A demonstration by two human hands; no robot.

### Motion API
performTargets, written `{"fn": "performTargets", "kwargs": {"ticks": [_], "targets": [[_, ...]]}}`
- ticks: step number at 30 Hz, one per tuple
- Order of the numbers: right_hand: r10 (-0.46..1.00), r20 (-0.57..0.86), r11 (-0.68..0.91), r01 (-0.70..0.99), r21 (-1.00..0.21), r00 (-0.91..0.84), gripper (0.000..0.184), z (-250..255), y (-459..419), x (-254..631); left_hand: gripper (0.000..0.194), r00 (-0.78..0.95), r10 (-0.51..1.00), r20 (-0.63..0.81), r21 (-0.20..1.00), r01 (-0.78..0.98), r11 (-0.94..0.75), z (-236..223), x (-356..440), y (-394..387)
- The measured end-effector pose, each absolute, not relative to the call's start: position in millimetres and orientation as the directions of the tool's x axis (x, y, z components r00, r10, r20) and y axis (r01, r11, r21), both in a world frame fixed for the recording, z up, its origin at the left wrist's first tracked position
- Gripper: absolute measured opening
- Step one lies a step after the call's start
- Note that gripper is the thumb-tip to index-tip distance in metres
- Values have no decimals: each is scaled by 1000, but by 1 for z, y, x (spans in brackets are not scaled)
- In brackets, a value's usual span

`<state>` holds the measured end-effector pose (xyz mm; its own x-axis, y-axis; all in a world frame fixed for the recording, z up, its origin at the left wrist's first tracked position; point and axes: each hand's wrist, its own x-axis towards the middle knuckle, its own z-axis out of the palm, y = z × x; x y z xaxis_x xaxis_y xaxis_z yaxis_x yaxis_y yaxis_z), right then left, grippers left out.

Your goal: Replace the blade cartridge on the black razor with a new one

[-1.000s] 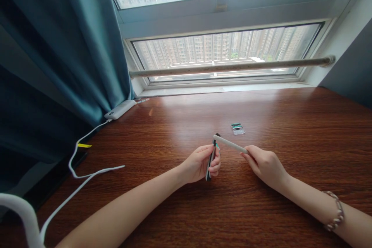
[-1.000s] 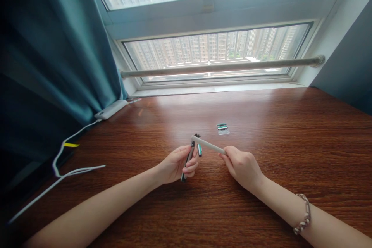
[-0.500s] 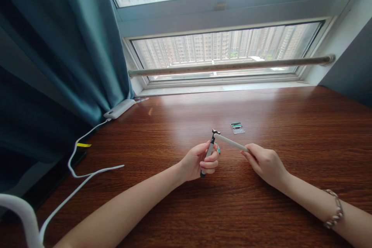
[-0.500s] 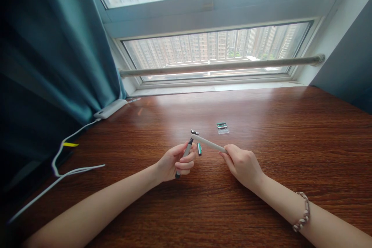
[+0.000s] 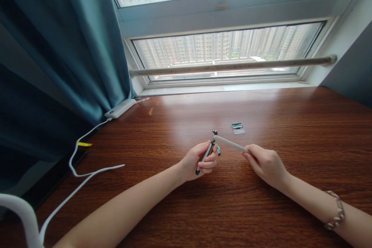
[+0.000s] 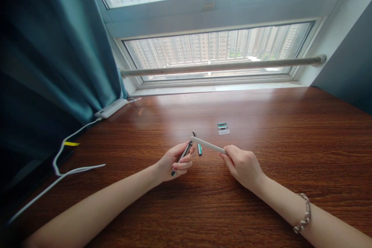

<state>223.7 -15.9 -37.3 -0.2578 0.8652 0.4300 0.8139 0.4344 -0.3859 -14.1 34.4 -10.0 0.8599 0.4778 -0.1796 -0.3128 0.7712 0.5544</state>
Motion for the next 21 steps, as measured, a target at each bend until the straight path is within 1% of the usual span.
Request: {"fn": "performTargets", "kwargs": {"ticks": [4,8,11,15,18,21], "targets": [[874,437,405,819,-406,-215,20,-38,-15,224,29,853,485,-190,565,-309,765,-11,-15,35],[876,411,425,805,-413,-252,20,-38,-15,223,31,852,483,-199,575,-298,762,-10,-15,35],[887,405,400,805,-438,-220,21,-38,-15,224,31,852,482,-207,570,-295,767,-9,-15,34],[894,382,403,791,-461,-233,21,-38,-15,225,30,854,472,-218,573,-280,770,-8,-16,34],[901,385,385,782,-490,-202,23,-38,-15,225,30,855,479,-199,594,-283,753,-9,-16,33],[896,384,406,767,-497,-225,22,-39,-15,225,30,843,511,-167,636,-304,709,-11,-15,32]]}}
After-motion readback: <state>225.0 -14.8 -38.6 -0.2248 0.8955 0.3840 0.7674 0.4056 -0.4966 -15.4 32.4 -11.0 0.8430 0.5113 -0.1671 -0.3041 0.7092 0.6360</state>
